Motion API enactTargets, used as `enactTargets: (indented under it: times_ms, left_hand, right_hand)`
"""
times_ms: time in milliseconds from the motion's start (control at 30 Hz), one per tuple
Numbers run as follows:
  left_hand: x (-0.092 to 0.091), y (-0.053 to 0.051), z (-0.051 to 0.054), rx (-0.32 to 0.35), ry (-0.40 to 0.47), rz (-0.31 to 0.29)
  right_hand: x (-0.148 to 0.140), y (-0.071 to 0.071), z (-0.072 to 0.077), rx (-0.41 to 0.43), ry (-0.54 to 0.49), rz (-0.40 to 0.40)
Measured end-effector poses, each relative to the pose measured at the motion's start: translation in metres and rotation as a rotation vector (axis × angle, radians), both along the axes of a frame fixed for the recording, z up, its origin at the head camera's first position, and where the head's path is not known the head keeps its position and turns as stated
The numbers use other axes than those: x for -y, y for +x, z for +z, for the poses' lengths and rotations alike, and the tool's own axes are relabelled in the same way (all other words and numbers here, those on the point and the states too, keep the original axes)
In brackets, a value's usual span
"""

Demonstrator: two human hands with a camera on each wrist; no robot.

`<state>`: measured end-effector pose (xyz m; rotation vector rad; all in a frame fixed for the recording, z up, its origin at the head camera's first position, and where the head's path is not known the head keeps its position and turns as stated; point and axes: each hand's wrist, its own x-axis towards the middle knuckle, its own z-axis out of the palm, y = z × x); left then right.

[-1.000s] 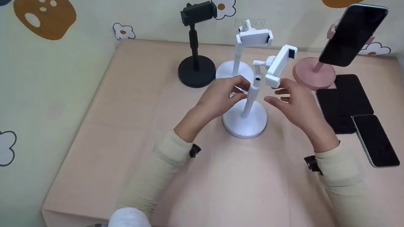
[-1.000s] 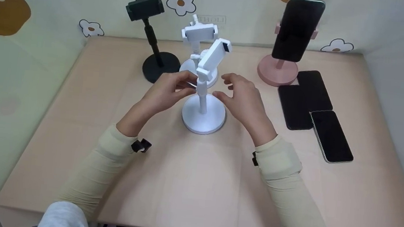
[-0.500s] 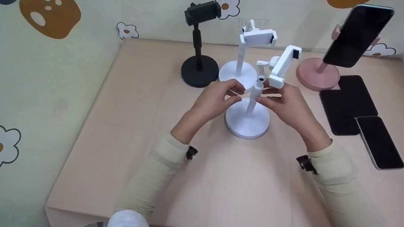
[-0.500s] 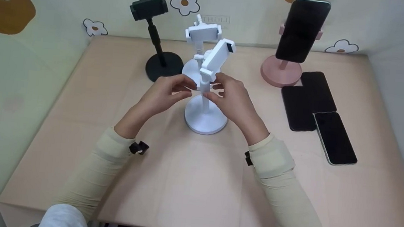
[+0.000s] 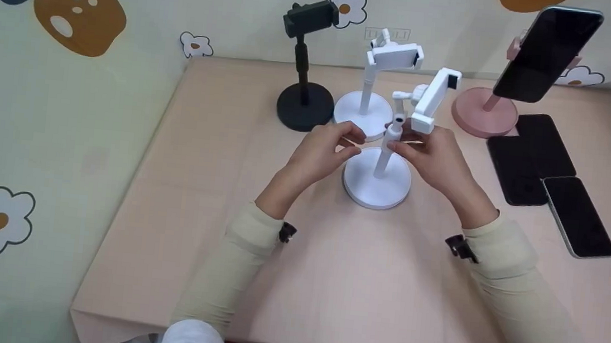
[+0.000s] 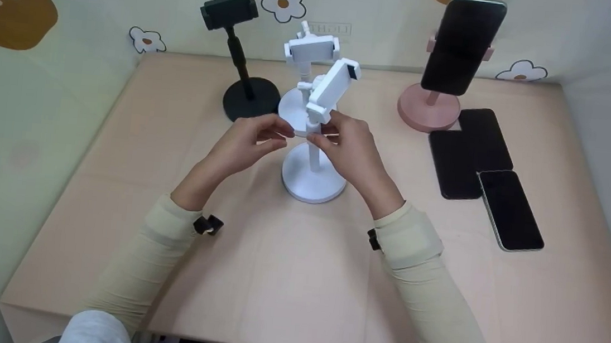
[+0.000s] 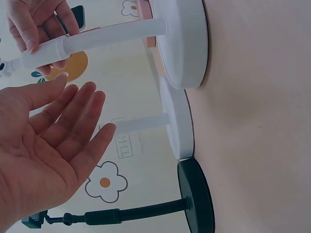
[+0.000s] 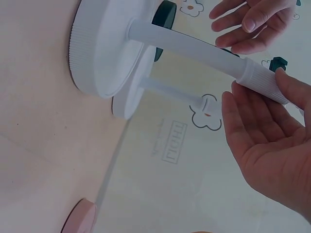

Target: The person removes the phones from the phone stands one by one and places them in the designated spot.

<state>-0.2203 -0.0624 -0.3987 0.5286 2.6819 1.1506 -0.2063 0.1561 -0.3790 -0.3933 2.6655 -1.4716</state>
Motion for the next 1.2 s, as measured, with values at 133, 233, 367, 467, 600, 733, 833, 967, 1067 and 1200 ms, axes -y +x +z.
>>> enactTargets:
  times_ms: [133, 233, 367, 467, 600, 733, 833, 967, 1067, 1200]
  left_hand:
    - [0.0, 0.0, -0.001, 0.01, -0.006, 0.012]
    - [-0.001, 0.0, -0.002, 0.016, -0.004, 0.016]
    - [-0.002, 0.001, -0.002, 0.028, -0.015, 0.025]
    - [-0.003, 0.0, -0.002, 0.033, -0.029, 0.032]
    - [-0.003, -0.001, -0.004, 0.026, -0.031, 0.028]
    - [-0.003, -0.002, -0.006, 0.02, -0.03, 0.015]
    - [-0.003, -0.002, -0.006, 0.018, -0.04, 0.011]
    - [-0.003, -0.002, -0.007, 0.018, -0.049, 0.014]
    - [-0.003, -0.002, -0.007, 0.025, -0.052, 0.024]
    - [-0.002, -0.002, -0.007, 0.033, -0.057, 0.035]
  right_hand:
    - [0.0, 0.0, 0.0, -0.016, 0.013, -0.018]
    - [-0.001, 0.001, 0.0, -0.025, 0.011, -0.031]
    - [-0.004, 0.002, 0.001, -0.055, 0.01, -0.055]
    - [-0.008, 0.001, 0.004, -0.073, 0.021, -0.082]
    - [-0.013, -0.002, 0.011, -0.054, 0.045, -0.103]
    - [-0.018, -0.004, 0.017, -0.059, 0.082, -0.118]
    - [-0.023, -0.007, 0.019, -0.117, 0.102, -0.123]
    - [-0.03, -0.012, 0.019, -0.168, 0.107, -0.136]
    - [-0.035, -0.016, 0.018, -0.15, 0.104, -0.175]
    - [-0.041, -0.023, 0.016, -0.14, 0.107, -0.231]
